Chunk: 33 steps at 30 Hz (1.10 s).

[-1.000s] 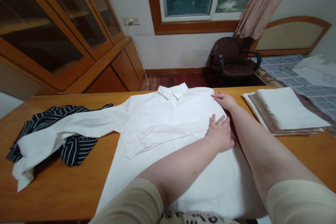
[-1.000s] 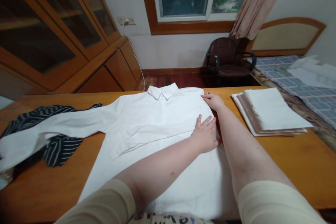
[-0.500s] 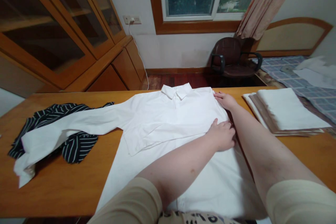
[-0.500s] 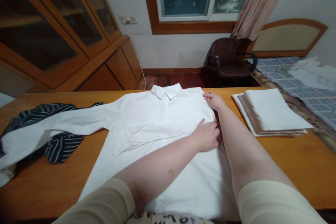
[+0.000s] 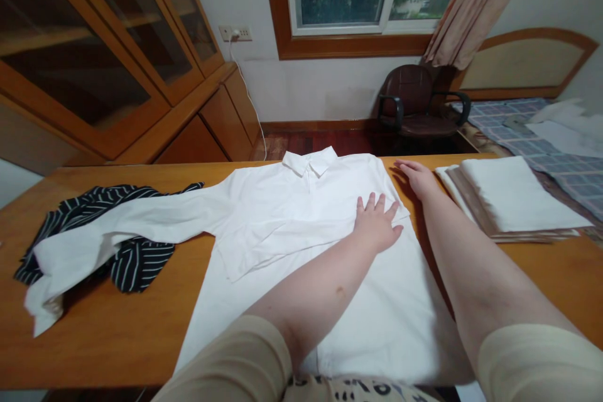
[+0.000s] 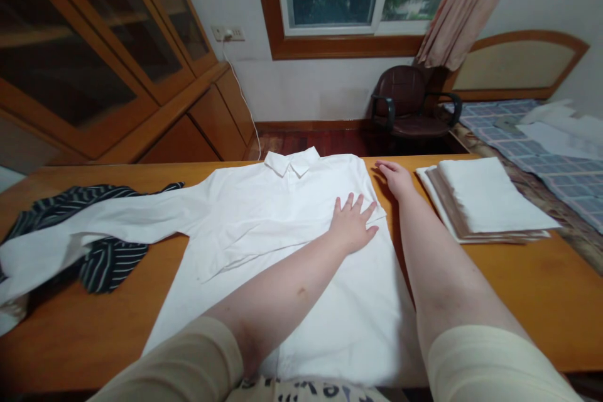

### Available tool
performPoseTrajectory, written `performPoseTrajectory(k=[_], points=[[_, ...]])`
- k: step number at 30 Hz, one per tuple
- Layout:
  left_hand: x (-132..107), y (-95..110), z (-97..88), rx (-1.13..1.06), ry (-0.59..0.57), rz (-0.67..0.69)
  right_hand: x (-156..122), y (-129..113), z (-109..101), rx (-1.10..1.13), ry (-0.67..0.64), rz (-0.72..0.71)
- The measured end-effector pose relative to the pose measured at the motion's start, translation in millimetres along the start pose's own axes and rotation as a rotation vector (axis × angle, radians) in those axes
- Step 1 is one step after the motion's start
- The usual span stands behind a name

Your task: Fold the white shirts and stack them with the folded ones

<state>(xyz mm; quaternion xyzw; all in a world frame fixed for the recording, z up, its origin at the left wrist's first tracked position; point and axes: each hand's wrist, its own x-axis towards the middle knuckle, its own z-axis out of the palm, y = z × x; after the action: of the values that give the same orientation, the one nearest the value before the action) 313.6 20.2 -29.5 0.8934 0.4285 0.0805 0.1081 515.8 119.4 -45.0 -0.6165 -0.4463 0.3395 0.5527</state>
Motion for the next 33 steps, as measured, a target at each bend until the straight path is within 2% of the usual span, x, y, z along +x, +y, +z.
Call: performPoseTrajectory(k=[4,7,13,18,24,30,33], points=[[1,0,-3.9,-0.005,-0.055,-0.005,-9,-10,2,0.061,-0.046,0.004],[1,1,-4.8,0.007,-0.076,-0.011,-18,-15,1,0.021,-0.072,0.001],[2,0,-3.3,0.045,-0.040,-0.059,-42,-10,-2,-0.031,-0.042,0.011],[4,-3,-1.2,0.035,0.004,-0.083,-76,-13,-11,-0.087,-0.062,0.040],[4,-4,-2.3,-0.004,0.033,-0.085,-110,-30,-13,-0.488,-0.084,0.028],[3,-7,-5.8,-0.051,0.024,-0.085,-107,-42,-13,-0.861,-0.070,0.063],[1,-7,-10.5,-0.038,0.017,-0.104,-107,-44,-11,-0.944,-0.064,0.051]])
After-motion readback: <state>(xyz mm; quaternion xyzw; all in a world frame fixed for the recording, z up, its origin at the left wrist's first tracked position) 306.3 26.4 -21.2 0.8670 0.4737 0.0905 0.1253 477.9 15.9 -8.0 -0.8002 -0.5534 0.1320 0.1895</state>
